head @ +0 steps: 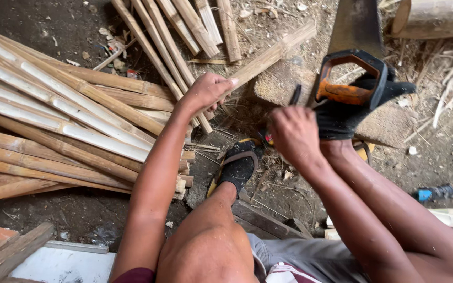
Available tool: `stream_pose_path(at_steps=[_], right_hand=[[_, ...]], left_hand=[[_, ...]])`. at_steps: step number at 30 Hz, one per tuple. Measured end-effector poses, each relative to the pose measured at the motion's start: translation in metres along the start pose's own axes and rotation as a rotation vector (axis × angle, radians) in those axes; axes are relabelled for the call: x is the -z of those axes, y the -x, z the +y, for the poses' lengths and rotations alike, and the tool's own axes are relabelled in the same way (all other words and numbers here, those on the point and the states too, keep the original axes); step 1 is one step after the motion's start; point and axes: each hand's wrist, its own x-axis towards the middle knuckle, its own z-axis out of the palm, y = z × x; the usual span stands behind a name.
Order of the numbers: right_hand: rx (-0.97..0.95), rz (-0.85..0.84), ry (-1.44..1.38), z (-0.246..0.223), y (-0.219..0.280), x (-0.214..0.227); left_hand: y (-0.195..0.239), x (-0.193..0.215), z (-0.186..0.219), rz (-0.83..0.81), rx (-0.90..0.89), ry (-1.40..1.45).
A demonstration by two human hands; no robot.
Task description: The person measures bamboo sticks with a tape measure and cuts them to length using a hand saw. The cut pieces are stacked on the ground.
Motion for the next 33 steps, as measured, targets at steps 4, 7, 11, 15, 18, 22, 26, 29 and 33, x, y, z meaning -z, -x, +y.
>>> stream_pose_path(at_steps=[4, 7, 11, 15, 18, 22, 26, 29, 33], right_hand=[[-0.146, 0.069, 0.452, 0.048, -0.021, 0.029], [-0.284, -0.154, 0.422, 0.072, -0.042, 0.044], [-0.357, -0.329, 0.265, 0.087, -0.060, 0.051], [-0.482, 0.069, -0.045, 0.087, -0.066, 0.065], [-0.612, 0.431, -0.641, 0.079, -0.055, 0.078], [-0.362, 0.731, -1.102, 0.055, -0.020, 0.074], [-0.394, 0.504, -1.259, 0.034, 0.006, 0.049], [-0.177, 0.530, -1.441, 0.023, 0.004, 0.037], [-0.340, 0.464, -1.494, -0.004, 0.014, 0.023]], left_hand=[[0.000, -0.005, 0.002, 0.012, -0.044, -0.151], [0.007, -0.009, 0.000, 0.012, -0.012, -0.136], [0.015, -0.013, -0.007, -0.002, 0.022, -0.083], [0.019, -0.004, -0.013, 0.022, 0.038, -0.081], [0.016, 0.000, -0.012, 0.027, 0.006, -0.105], [-0.007, -0.008, -0.007, -0.066, 0.037, -0.250], [-0.046, -0.019, -0.009, -0.149, -0.089, -0.305], [-0.075, -0.018, -0.005, -0.152, -0.090, -0.321], [-0.092, -0.025, -0.016, -0.183, -0.212, -0.354]])
